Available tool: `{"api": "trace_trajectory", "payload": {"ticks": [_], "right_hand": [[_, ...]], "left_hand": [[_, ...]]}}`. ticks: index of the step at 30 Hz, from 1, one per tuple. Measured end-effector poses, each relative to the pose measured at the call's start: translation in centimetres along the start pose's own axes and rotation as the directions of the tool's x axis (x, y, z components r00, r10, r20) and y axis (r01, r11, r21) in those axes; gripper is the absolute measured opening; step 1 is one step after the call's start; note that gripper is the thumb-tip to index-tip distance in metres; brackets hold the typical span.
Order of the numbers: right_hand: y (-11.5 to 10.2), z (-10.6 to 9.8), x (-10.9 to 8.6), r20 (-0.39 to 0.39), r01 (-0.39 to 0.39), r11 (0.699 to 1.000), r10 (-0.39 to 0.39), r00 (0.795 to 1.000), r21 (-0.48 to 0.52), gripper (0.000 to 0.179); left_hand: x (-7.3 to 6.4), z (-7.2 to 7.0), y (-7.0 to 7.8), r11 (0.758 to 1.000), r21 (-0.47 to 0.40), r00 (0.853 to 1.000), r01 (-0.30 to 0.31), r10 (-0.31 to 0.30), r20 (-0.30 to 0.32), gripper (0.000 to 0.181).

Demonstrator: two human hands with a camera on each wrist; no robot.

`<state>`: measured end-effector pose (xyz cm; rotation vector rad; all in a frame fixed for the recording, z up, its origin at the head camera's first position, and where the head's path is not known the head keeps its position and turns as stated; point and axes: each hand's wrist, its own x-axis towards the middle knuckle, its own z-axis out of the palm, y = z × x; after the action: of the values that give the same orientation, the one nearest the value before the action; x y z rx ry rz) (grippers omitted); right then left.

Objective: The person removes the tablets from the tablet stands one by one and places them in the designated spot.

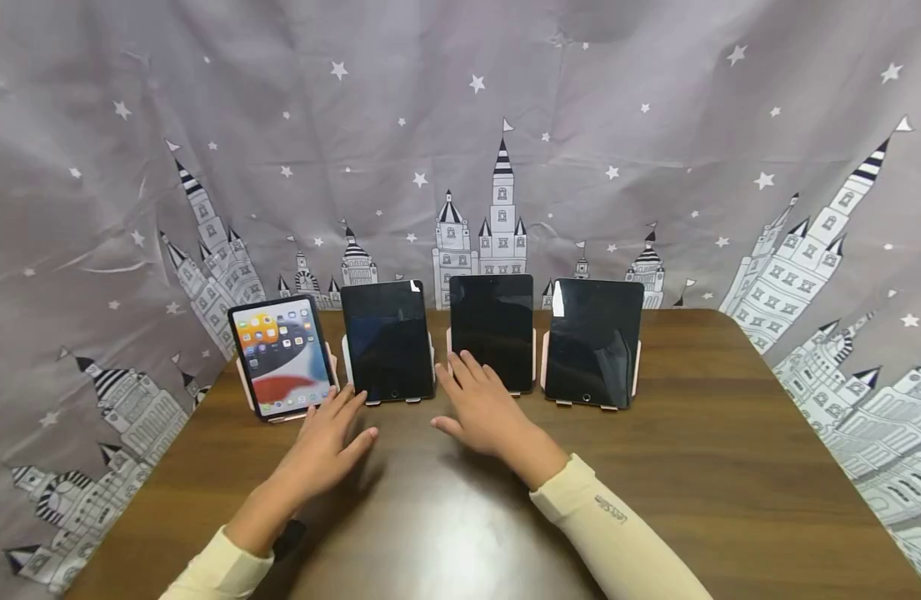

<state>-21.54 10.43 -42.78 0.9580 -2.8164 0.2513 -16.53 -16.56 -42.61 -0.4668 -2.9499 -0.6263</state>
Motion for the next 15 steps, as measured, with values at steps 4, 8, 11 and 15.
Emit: {"api": "trace_trajectory", "payload": {"ticks": [4, 8, 11, 15], "right_hand": [[-0.5, 0.2, 1.0, -0.029, 0.093, 0.995, -0.094, 0.995, -0.030, 0.074], [-1.0, 0.3, 1.8, -0.078, 0.156, 0.984, -0.162, 0.984, -0.082, 0.069], [-1.6, 0.5, 2.5, -0.103, 0.202, 0.972, -0.214, 0.971, -0.120, 0.066], [-1.7, 0.4, 3.5, -0.118, 0.260, 0.948, -0.284, 0.952, -0.186, 0.063]], "left_hand": [[-0.8, -0.8, -1.7, 0.998, 0.048, 0.998, -0.028, 0.031, -0.048, 0.060], [-1.2, -2.1, -3.4, 0.994, 0.079, 0.990, -0.077, 0.086, -0.114, 0.056], [-1.5, -3.2, -4.7, 0.993, 0.076, 0.979, -0.088, 0.100, -0.178, 0.053], [-1.1, -3.8, -6.0, 0.995, 0.027, 0.960, -0.096, 0.099, -0.261, 0.043]]}}
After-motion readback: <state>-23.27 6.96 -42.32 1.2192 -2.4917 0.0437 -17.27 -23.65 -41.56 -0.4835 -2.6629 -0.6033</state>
